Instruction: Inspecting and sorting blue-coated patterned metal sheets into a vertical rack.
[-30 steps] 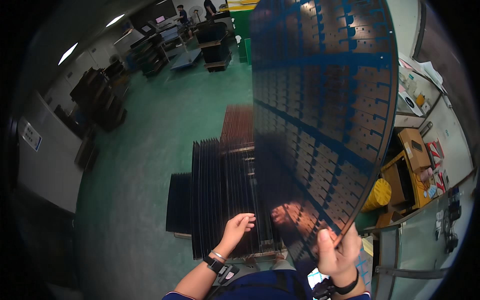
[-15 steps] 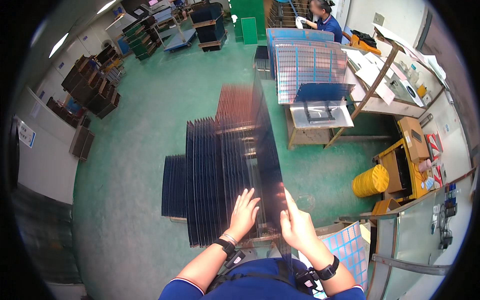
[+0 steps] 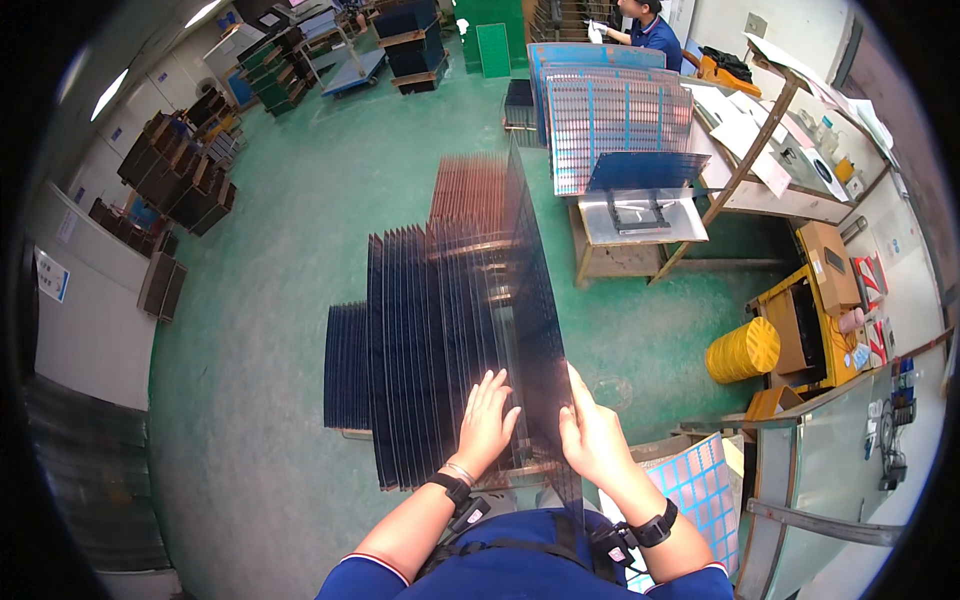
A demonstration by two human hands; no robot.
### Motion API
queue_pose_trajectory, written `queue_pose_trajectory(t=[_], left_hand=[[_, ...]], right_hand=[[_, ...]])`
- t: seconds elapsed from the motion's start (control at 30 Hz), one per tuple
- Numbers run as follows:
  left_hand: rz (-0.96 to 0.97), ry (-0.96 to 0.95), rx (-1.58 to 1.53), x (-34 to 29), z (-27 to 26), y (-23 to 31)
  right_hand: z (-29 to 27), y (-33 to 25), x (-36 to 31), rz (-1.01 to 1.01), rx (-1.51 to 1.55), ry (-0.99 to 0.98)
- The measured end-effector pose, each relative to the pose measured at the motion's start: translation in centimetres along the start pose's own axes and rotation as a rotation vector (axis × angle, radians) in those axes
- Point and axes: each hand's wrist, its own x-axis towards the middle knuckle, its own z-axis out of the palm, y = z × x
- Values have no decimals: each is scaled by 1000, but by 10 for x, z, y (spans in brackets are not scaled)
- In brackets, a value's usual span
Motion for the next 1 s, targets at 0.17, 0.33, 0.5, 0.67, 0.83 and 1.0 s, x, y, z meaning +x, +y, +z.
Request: queue_pose_trajectory(t=[0.17, 0.33, 0.5, 0.67, 0.83, 1.0], left_hand=[[14, 2, 76, 1, 1, 2], [-13, -27, 181, 4, 2, 13], [-30, -36, 312, 2, 10, 13], [-34, -33, 251, 4, 14, 18], [-84, 29, 57, -4, 16, 9], [-164, 11, -187, 10, -31, 34]], right_hand=[[-6, -1, 0, 2, -1, -1], [0, 14, 26, 101, 110, 14], [25, 16, 51, 127, -39, -44], [61, 63, 51, 155, -330, -113], [68, 73, 24, 57, -285, -121], [39, 73, 16, 93, -220, -207]])
